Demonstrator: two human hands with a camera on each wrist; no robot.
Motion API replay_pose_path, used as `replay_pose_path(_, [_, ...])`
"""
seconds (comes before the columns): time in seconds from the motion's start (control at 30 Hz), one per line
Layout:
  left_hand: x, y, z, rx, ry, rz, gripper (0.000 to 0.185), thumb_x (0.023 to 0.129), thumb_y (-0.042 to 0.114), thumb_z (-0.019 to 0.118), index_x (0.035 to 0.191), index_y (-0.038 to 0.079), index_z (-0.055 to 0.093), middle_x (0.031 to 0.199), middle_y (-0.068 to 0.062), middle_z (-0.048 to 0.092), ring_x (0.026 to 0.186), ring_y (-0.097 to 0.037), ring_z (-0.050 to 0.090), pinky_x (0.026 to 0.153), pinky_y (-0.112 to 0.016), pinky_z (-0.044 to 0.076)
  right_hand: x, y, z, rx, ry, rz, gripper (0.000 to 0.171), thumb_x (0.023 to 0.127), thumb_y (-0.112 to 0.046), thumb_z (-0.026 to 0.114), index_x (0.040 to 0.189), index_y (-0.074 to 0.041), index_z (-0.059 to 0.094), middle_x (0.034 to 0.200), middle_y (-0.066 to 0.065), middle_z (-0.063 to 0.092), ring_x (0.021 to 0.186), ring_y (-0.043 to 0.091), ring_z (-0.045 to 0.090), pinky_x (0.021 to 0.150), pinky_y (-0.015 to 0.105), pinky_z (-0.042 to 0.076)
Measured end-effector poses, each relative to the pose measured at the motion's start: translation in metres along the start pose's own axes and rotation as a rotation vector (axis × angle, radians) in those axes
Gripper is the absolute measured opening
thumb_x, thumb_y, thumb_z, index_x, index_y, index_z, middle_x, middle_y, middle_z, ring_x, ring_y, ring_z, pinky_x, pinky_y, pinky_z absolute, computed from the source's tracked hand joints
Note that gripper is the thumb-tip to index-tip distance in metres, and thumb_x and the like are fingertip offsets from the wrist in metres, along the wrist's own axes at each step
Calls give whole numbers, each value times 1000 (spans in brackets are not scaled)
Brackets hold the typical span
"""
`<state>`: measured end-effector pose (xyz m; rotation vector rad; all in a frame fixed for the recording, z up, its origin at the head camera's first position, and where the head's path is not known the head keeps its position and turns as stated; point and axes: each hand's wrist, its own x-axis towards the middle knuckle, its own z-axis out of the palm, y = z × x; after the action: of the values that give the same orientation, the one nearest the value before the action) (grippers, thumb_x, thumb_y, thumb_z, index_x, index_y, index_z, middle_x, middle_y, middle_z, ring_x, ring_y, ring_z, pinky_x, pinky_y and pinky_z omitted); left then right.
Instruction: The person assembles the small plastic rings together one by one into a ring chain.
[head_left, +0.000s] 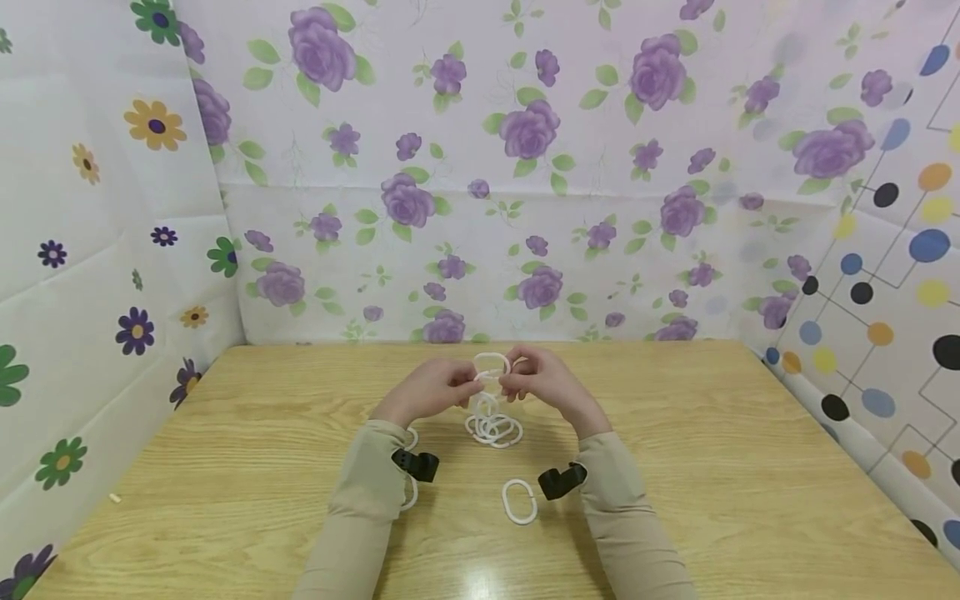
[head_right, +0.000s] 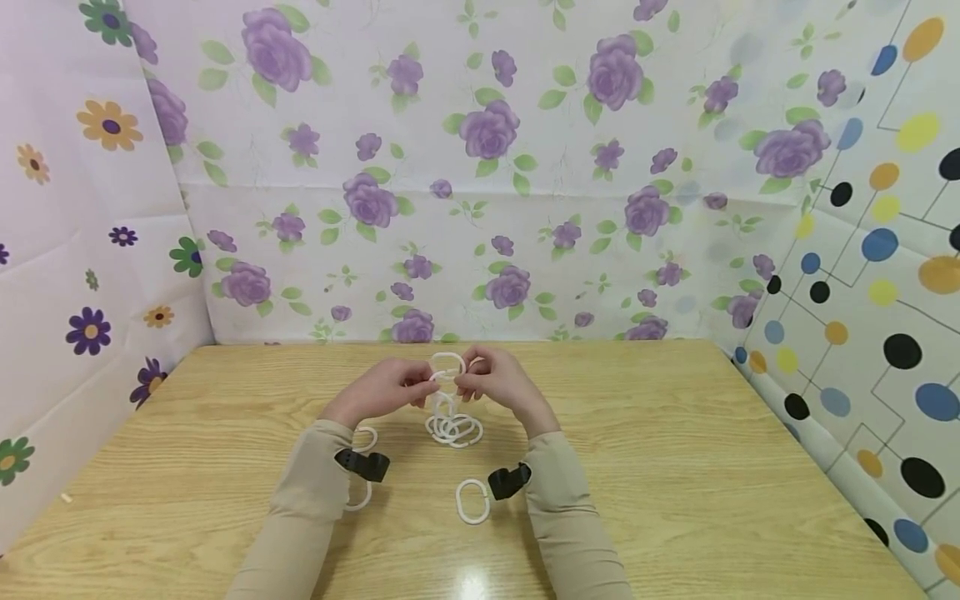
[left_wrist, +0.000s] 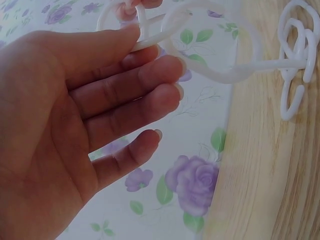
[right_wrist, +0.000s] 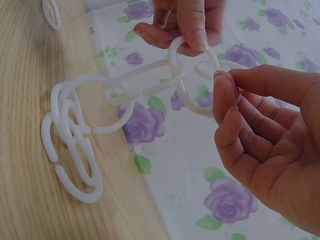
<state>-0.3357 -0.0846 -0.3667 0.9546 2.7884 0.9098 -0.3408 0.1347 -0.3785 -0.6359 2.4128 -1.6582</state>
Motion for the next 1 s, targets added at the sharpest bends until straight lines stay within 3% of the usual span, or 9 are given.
replay_pose_path(0.23, [-1,-2,0,-12,5,1,20,97,24,58,82,11,61,69,1,63,59,-9,50,58,-25,41,-2,0,-5,-6,21,-19,17,91,-10,64,102,1,56,73,3,69,66,20,65,64,32,51])
replay_pose_path(0.7, [0,-9,3,-64,-46,33,19,97,22,59,89,6,65,69,-2,66,62,-9,54,61,-25,45,-6,-6,-12,-6,93,-14,19,93,-15,65,105,-1,59,71,1,65,65,19,62,64,27,47])
replay_pose_path(0.87, [1,-10,5,-67,-72,35,18,97,23,59,93,7,66,72,-4,68,66,-15,60,63,-25,46,-9,-8,-14,-6,125,-27,16,93,-17,65,102,-4,60,69,-2,64,66,26,63,64,27,48])
replay_pose_path(1.0, [1,-10,6,-107,-98,0,19,97,30,59,100,12,65,77,-7,70,75,-25,67,65,-27,48,-9,-8,-15,-21,123,-44,14,93,-17,65,101,-6,62,69,0,64,66,27,63,64,28,48])
